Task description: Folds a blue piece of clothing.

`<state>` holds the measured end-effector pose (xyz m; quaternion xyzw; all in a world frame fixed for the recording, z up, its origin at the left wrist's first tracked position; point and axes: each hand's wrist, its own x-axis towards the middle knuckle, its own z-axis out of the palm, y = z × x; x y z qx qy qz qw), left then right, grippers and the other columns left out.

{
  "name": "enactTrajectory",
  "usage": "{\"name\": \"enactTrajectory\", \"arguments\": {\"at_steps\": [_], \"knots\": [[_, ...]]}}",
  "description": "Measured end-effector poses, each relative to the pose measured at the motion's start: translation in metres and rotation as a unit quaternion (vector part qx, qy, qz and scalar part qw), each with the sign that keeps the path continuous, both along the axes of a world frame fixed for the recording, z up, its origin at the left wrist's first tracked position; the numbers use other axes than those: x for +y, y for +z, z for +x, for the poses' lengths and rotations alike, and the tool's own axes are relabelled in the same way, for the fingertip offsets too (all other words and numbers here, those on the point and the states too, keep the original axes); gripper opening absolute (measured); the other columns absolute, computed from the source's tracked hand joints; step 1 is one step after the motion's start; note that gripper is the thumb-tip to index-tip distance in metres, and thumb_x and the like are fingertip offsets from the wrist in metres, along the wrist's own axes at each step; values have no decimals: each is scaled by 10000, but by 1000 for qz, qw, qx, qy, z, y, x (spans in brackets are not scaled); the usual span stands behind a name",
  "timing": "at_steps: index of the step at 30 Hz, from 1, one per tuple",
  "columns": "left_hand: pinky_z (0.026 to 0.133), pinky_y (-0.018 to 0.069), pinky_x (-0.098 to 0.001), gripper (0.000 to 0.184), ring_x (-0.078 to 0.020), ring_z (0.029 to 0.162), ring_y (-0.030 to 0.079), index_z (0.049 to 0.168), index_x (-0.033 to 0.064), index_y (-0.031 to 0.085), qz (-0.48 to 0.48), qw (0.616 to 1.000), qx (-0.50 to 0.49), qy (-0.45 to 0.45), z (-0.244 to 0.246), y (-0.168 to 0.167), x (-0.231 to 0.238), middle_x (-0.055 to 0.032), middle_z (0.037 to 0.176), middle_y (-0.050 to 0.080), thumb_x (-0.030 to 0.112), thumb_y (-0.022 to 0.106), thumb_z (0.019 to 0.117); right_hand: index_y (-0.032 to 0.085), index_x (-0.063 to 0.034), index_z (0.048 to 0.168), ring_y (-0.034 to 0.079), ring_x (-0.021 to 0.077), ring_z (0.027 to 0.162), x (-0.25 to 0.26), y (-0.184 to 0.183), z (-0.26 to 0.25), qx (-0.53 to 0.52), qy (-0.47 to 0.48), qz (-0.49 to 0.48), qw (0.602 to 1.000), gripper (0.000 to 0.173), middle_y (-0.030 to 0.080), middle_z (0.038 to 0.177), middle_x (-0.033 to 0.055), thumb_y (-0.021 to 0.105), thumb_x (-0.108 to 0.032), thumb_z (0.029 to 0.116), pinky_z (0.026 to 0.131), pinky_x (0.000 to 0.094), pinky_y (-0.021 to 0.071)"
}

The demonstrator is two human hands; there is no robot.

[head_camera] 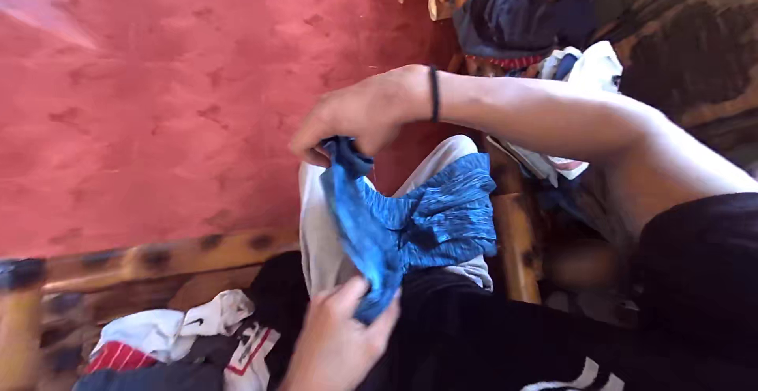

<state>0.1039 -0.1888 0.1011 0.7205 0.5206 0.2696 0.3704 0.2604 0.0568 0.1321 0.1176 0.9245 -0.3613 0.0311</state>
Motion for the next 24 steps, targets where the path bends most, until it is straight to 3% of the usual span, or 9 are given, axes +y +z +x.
{"name": "enactTrajectory", "arguments": {"at_steps": [2,3,6,10,14,19,22,24], "knots": [[621,581,-370,219,-184,678,705,883,34,731,0,998,13,-67,53,-10,11,-93,737,706,249,688,873,668,-52,1239,635,323,1058,-7,-4,54,-11,-6,104,994,569,662,1119,165,753,147,712,931,455,508],[652,583,-468,230,-275,721,718,912,9,729,-39,992,24,-114,79,-13,17,-139,766,707,236,694,887,687,-69,1245,613,360,1094,-12,-10,82,-15,-7,150,989,582,638,1142,191,752,146,708,948,472,504],[859,527,-590,343,-401,1012,690,1139,-16,679,-209,927,120,-286,159,-19,38,-229,1013,706,286,593,1000,722,-58,1059,626,410,1015,-33,-42,159,-10,-14,251,968,317,629,1031,215,687,124,802,858,520,535],[876,527,-586,332,-387,1094,671,1196,16,654,-227,872,190,-391,244,-46,29,-215,1121,694,265,510,1031,690,-14,990,655,389,957,-72,-90,243,-64,-51,328,941,183,640,952,195,552,98,946,817,504,546],[857,533,-563,284,-377,1089,672,1174,6,648,-197,859,220,-418,278,-61,19,-209,1127,691,203,521,1015,673,-17,986,648,414,967,-90,-126,300,-127,-105,358,919,179,635,960,214,525,82,962,816,524,538],[874,533,-543,298,-381,1096,669,1250,-3,601,-172,854,223,-438,289,-59,20,-217,1135,683,159,498,1022,678,-22,1010,652,417,958,-89,-154,322,-145,-143,400,894,192,639,973,224,520,76,962,795,519,538],[888,522,-576,314,-396,1103,661,1268,2,600,-175,840,173,-484,288,-74,23,-226,1144,679,172,533,1012,677,-25,1111,622,444,1081,-87,-172,317,-238,-169,318,902,234,636,1096,254,510,71,978,890,562,509],[902,523,-608,349,-400,1088,671,1296,13,599,-195,825,106,-520,274,-89,30,-227,1141,686,219,563,1017,665,-57,1289,542,501,1265,-90,-171,298,-404,-261,171,860,334,586,1319,318,503,27,1010,1016,646,437]]}}
